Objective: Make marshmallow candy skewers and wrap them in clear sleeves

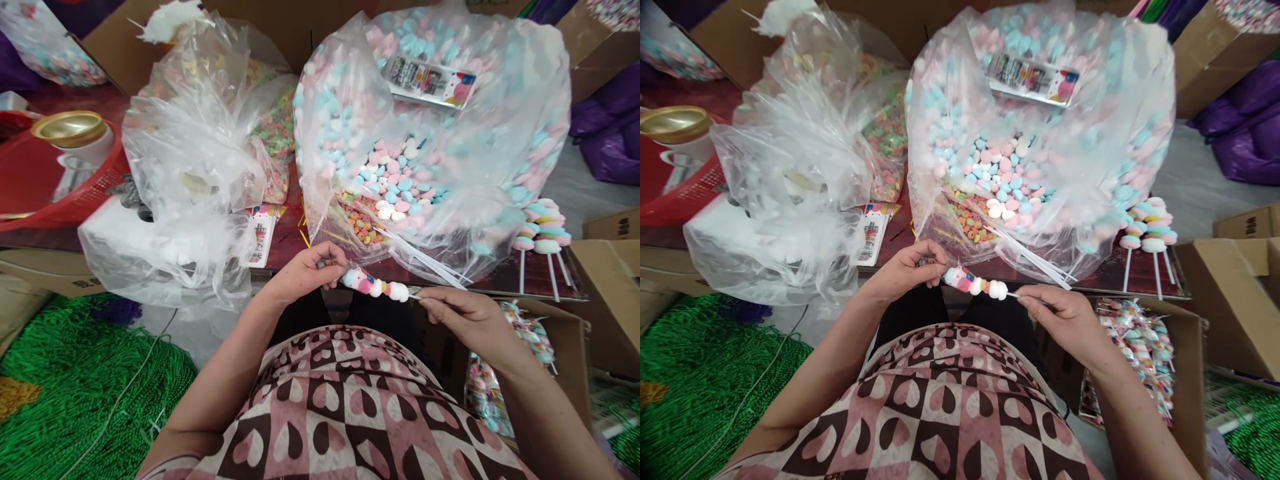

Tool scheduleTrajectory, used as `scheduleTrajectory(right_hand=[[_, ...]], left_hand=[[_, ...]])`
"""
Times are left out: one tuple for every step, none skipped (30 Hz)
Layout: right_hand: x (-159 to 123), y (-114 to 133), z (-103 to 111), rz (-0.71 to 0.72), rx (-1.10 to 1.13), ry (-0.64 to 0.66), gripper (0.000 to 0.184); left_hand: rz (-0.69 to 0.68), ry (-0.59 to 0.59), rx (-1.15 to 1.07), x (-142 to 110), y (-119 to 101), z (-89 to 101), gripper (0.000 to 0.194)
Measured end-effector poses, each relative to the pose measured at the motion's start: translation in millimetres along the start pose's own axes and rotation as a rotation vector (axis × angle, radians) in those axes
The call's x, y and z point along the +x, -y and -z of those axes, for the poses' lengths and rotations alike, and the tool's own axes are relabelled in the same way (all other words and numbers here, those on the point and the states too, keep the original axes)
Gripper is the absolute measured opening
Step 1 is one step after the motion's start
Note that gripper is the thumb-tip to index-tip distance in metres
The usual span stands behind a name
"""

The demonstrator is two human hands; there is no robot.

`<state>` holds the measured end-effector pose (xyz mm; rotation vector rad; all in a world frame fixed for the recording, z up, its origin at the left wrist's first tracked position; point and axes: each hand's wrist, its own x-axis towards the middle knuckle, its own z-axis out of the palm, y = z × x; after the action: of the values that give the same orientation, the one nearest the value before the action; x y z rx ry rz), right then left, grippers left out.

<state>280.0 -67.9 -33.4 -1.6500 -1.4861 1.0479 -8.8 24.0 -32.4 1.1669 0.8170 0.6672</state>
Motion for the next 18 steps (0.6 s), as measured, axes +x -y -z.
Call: scheduleTrajectory(right_hand=[[0,-1,-3,-0.027,0.039,-0.023,0.036],[0,-1,-5,-0.048,0.082,-0.044,0.035],[1,-1,-9,-0.058,0.128,-0.058,0.033],[2,-1,-13,-0.056,0.177,-0.065,0.032],[3,-1,-17,-0.047,0.229,-0.067,0.03],[5,0,-23,-0.033,0.286,-0.069,0.029],[7,2,-29,-0.022,0.345,-0.071,0.028],[10,4,-35,-0.017,0.404,-0.078,0.027],[13,7,-41,-0.016,0.459,-0.084,0.026],[15,9,-46,-0.018,0.506,-0.091,0.026],[17,12,-51,-0.02,0.545,-0.101,0.026],[19,15,-54,-0.021,0.575,-0.107,0.026],[21,17,-57,-0.025,0.596,-0.11,0.027],[21,18,-59,-0.032,0.609,-0.104,0.027],[21,19,-61,-0.041,0.613,-0.094,0.028],[21,19,-63,-0.052,0.612,-0.08,0.029],[20,19,-65,-0.062,0.607,-0.064,0.029],[19,18,-66,-0.069,0.601,-0.05,0.03]], left_hand=[[-0.031,-0.025,-0.064,0,-1,-0.2,0.022],[-0.066,-0.045,-0.144,0,-3,-0.7,0.028],[-0.1,-0.058,-0.234,1,-6,-1.8,0.035],[-0.133,-0.067,-0.326,2,-11,-3.6,0.043],[-0.164,-0.075,-0.408,3,-16,-6.0,0.051],[-0.197,-0.086,-0.476,3,-21,-9.1,0.058],[-0.234,-0.105,-0.525,4,-27,-12.5,0.065],[-0.275,-0.131,-0.555,4,-33,-16.1,0.071],[-0.311,-0.156,-0.57,4,-37,-19.7,0.076],[-0.34,-0.172,-0.576,4,-41,-22.8,0.08],[-0.357,-0.18,-0.577,4,-44,-25.5,0.082],[-0.367,-0.184,-0.575,3,-46,-27.6,0.084],[-0.37,-0.183,-0.572,3,-46,-29.1,0.085],[-0.371,-0.181,-0.568,3,-45,-30.0,0.085],[-0.37,-0.177,-0.567,4,-44,-30.6,0.082],[-0.365,-0.175,-0.567,6,-41,-31.0,0.076],[-0.357,-0.179,-0.568,8,-39,-31.5,0.069],[-0.345,-0.188,-0.572,10,-37,-32.2,0.062]])
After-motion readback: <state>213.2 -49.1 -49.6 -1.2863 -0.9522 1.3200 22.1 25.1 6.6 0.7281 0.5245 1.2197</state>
